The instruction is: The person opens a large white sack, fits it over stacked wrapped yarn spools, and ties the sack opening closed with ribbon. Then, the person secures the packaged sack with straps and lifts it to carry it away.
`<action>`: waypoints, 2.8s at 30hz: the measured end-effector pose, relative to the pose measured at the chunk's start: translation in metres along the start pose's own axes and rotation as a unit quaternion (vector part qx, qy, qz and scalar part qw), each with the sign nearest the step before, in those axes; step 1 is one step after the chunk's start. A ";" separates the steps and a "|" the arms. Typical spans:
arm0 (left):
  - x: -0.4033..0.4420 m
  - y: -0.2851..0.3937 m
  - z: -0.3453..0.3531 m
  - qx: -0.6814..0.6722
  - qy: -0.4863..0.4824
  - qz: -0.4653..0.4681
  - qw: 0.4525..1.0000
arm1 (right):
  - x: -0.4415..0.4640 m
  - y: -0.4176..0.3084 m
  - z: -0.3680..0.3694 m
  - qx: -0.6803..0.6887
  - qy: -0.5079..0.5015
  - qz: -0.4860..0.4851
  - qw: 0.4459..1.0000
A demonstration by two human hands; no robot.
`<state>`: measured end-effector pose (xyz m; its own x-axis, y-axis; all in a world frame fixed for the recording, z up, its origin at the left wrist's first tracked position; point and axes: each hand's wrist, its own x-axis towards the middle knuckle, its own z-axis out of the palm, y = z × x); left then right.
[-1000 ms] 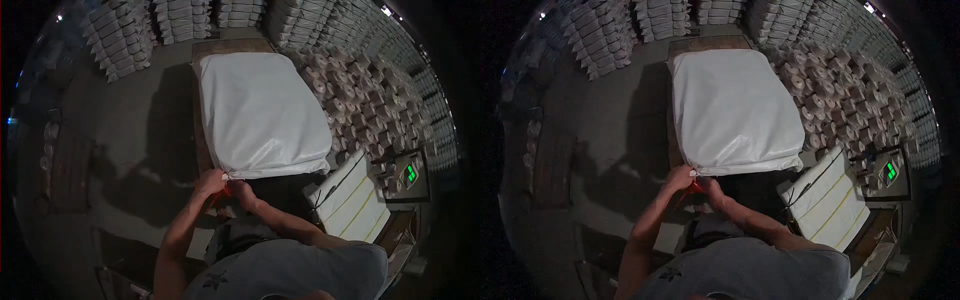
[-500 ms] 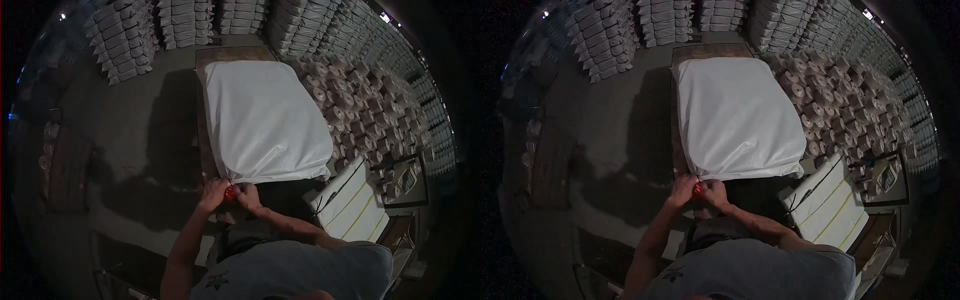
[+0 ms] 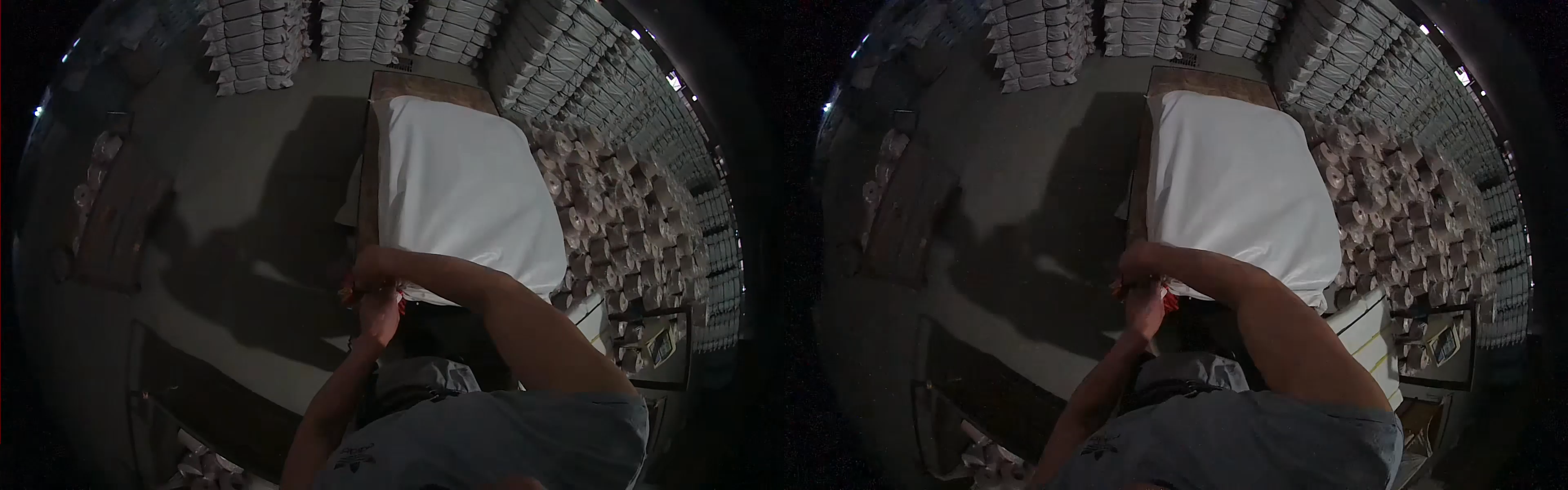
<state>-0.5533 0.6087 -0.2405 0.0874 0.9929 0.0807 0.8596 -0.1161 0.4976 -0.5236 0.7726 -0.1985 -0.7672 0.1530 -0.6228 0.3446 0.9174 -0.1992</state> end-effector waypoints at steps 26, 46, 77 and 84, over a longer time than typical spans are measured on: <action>0.046 -0.025 -0.011 -0.247 -0.314 -0.046 0.916 | -0.094 -0.080 0.205 0.656 0.353 0.120 0.656; -0.008 0.025 -0.020 -0.144 0.080 0.069 0.984 | -0.110 -0.083 0.195 0.911 0.317 0.027 0.261; 0.053 0.510 0.097 -0.466 -0.487 0.061 0.736 | -0.953 0.087 0.526 0.083 0.625 0.776 0.002; 0.059 0.612 0.134 -0.463 -0.534 0.089 0.702 | -0.918 0.050 0.539 0.168 0.704 0.671 0.159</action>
<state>0.0454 0.6001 -0.0467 0.9047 0.3558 -0.2344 0.1348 0.2828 0.9497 0.4900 0.4802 -0.0446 0.8416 0.2753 0.4647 0.5363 -0.3242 -0.7793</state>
